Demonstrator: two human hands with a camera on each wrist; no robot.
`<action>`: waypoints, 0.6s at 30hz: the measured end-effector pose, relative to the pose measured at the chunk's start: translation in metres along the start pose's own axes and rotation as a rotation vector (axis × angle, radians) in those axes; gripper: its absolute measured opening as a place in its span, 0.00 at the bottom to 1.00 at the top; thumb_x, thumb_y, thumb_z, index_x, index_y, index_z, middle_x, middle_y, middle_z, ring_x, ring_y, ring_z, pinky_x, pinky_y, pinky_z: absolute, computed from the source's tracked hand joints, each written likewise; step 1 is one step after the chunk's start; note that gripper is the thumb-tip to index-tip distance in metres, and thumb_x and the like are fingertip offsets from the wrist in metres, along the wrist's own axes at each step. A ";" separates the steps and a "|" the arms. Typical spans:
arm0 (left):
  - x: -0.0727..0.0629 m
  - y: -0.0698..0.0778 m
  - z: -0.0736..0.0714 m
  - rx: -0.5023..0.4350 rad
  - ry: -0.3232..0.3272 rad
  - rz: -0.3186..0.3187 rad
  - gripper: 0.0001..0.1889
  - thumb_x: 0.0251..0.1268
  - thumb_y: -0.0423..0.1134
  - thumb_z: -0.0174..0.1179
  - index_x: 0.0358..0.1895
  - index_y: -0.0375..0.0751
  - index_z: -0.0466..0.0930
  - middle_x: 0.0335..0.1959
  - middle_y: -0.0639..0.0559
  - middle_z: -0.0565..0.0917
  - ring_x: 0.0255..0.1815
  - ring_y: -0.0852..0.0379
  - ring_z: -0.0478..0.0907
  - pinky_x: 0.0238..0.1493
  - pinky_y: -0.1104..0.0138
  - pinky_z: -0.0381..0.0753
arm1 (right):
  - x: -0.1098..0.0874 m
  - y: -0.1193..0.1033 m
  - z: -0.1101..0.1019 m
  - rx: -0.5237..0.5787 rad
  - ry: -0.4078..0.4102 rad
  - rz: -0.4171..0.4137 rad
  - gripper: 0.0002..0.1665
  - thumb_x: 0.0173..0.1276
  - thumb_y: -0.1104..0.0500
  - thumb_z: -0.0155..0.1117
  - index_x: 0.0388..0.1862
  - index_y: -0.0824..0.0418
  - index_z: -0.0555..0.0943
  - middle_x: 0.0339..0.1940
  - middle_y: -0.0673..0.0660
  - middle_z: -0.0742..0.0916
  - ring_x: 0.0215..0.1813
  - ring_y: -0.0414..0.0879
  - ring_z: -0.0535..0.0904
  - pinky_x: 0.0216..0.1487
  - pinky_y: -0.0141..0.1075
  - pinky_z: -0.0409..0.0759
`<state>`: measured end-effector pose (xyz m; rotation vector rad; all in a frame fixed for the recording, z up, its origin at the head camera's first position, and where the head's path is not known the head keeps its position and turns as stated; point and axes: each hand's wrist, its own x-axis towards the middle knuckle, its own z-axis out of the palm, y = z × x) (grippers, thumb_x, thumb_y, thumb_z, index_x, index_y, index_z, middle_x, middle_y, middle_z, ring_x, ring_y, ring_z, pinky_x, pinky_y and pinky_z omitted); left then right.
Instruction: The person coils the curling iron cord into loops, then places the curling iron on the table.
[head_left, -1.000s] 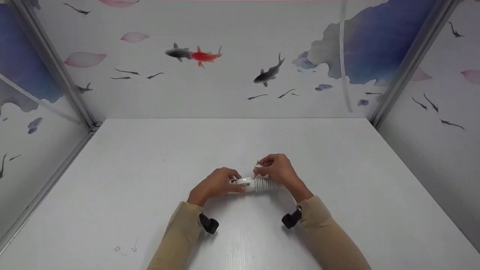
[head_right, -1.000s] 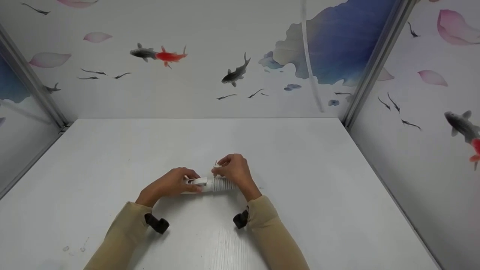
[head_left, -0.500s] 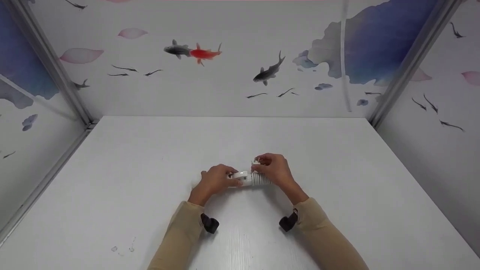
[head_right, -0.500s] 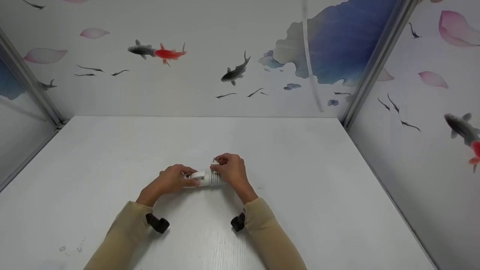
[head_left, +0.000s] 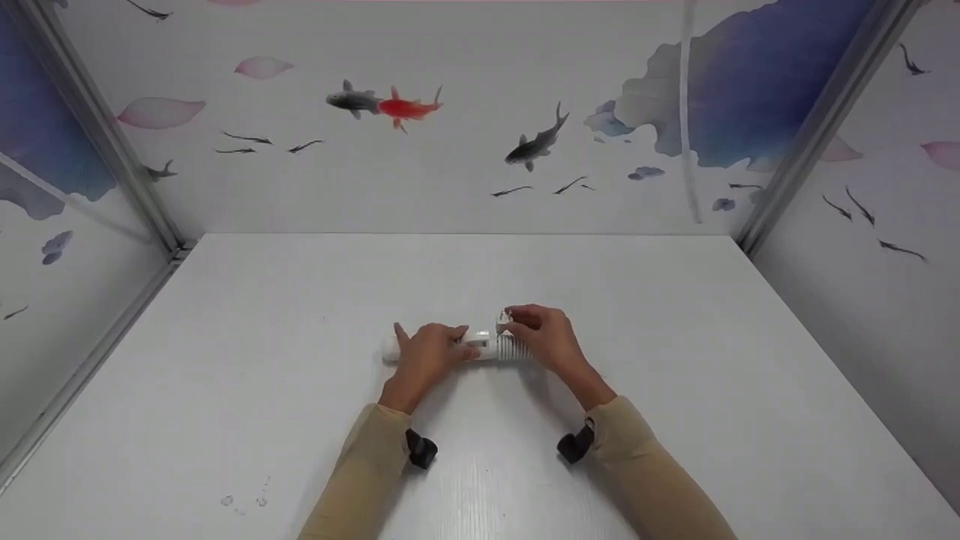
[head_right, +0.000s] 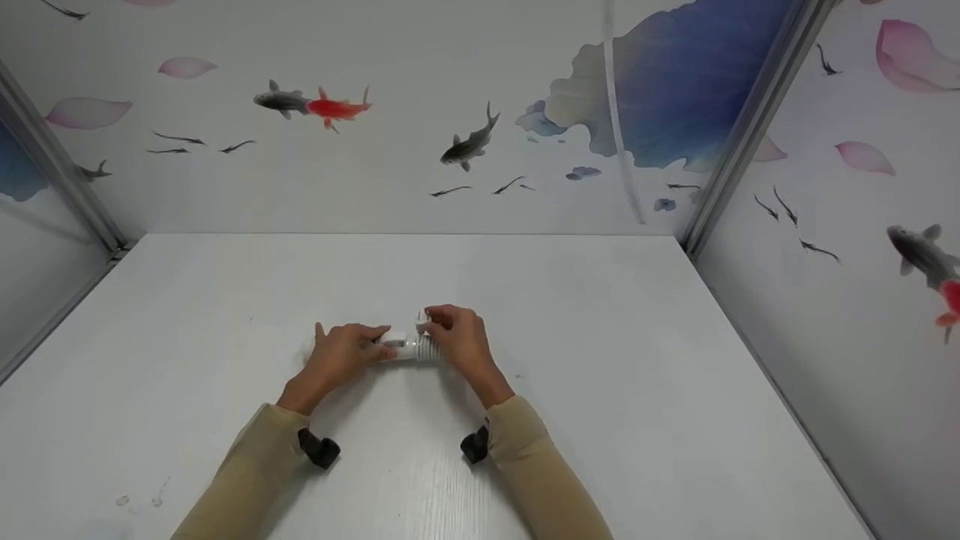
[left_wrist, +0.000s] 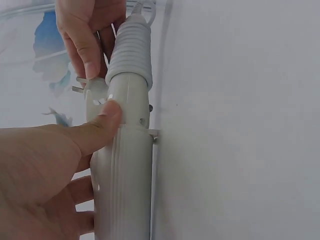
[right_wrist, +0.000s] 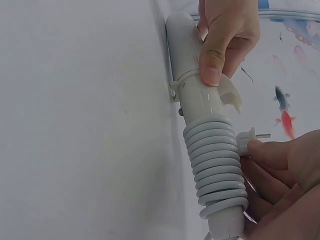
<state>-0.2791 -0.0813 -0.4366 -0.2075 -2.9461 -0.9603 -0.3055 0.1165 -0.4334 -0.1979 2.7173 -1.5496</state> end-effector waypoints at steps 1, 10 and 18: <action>-0.001 -0.001 0.000 -0.008 0.002 0.000 0.25 0.61 0.49 0.69 0.60 0.44 0.82 0.58 0.45 0.85 0.67 0.41 0.77 0.72 0.28 0.34 | 0.000 0.000 0.000 0.003 -0.009 -0.008 0.20 0.70 0.63 0.65 0.61 0.61 0.82 0.58 0.60 0.87 0.62 0.52 0.83 0.64 0.45 0.78; -0.002 -0.003 -0.002 0.069 -0.039 -0.002 0.30 0.65 0.51 0.66 0.67 0.42 0.76 0.64 0.42 0.81 0.74 0.36 0.67 0.72 0.29 0.33 | -0.001 0.006 0.003 -0.068 -0.142 -0.049 0.25 0.76 0.63 0.57 0.70 0.61 0.74 0.64 0.60 0.84 0.71 0.55 0.75 0.70 0.50 0.72; -0.005 -0.005 -0.010 0.068 -0.031 0.001 0.31 0.68 0.54 0.62 0.70 0.45 0.72 0.68 0.43 0.77 0.78 0.35 0.60 0.71 0.27 0.31 | -0.002 0.002 -0.017 0.020 -0.163 -0.054 0.27 0.77 0.57 0.56 0.72 0.64 0.72 0.67 0.60 0.82 0.72 0.55 0.75 0.72 0.49 0.71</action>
